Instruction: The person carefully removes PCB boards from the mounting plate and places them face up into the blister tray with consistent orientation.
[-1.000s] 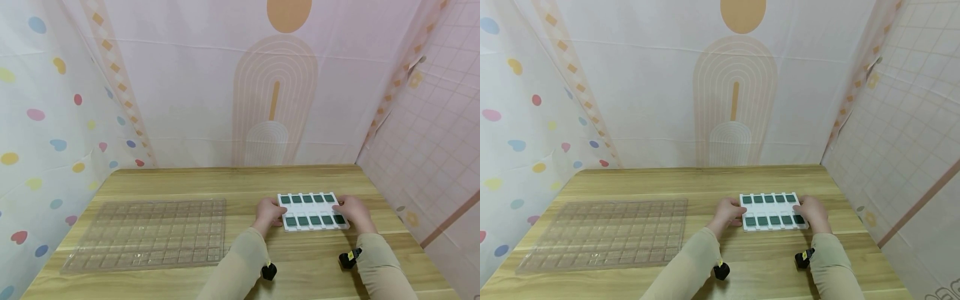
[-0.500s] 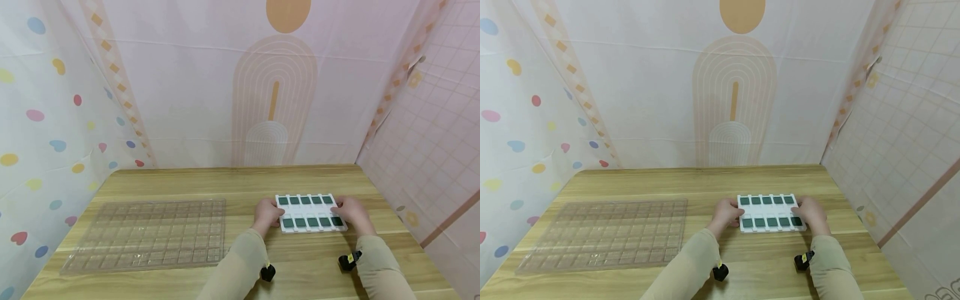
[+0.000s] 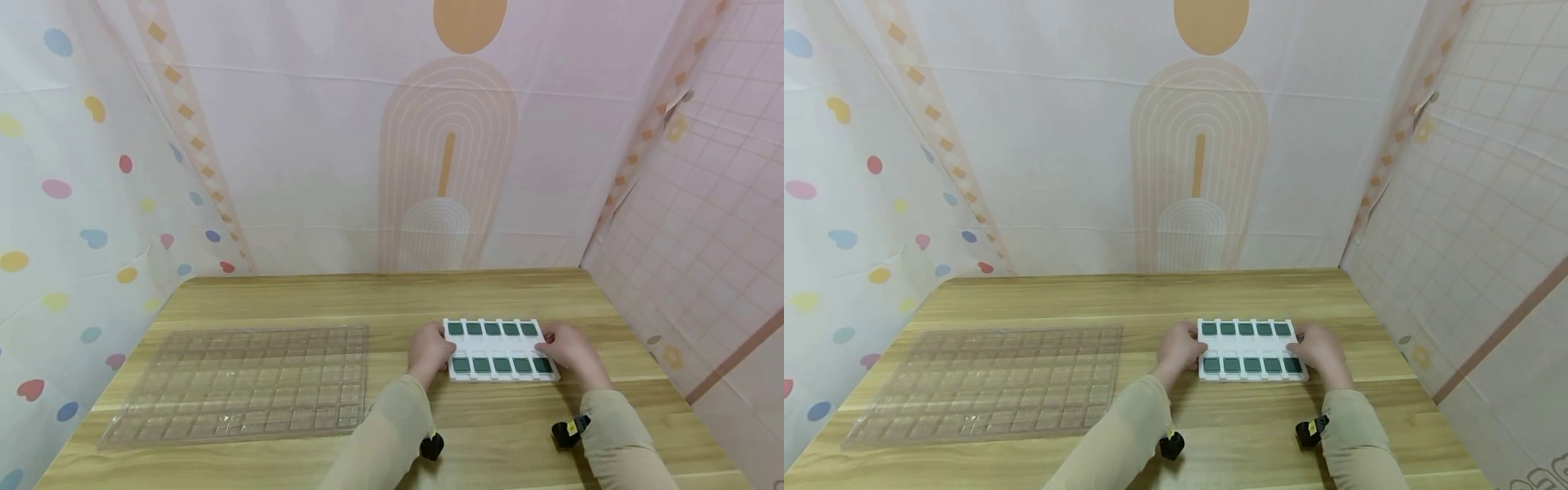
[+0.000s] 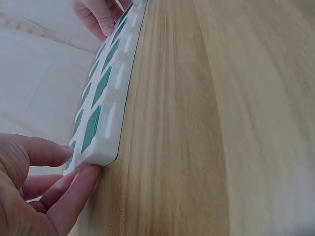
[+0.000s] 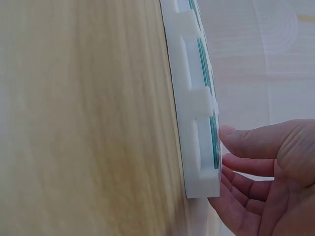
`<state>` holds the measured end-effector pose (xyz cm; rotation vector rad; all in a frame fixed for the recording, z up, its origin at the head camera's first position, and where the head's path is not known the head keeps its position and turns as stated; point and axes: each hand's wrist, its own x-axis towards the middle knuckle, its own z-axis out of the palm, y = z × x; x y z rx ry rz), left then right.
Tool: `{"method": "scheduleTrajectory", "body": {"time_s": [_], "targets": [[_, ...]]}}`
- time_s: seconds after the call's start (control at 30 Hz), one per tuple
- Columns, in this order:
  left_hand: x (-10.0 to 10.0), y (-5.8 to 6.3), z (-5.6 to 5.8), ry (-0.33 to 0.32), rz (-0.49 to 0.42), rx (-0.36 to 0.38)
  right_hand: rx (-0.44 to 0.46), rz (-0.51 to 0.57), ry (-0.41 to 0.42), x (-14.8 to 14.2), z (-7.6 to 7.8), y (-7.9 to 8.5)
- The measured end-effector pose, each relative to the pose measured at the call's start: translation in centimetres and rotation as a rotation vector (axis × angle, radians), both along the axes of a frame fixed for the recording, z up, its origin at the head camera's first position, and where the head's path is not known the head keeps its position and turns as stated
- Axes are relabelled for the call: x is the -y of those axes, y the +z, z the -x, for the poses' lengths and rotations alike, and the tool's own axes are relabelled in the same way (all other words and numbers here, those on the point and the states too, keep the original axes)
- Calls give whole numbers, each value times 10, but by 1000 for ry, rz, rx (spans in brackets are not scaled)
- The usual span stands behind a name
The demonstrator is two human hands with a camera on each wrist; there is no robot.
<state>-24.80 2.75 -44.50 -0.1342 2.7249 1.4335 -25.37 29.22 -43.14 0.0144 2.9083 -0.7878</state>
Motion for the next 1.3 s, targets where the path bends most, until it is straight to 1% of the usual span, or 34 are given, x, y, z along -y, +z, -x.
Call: {"method": "scheduleTrajectory", "body": {"time_s": [0.2,0.4,0.73,1.03,1.3], "targets": [[5,-3,0,-8,66,-46,10,13,-9,6,-2,0],[11,-5,0,-10,99,-73,-15,-3,13,10,-3,-1],[21,-6,0,-40,92,-68,-25,6,32,16,-3,-4],[31,-5,-1,-56,141,-67,-48,-4,63,26,-4,-4],[39,-1,-4,-62,187,-59,-30,8,62,34,-5,-7]]}}
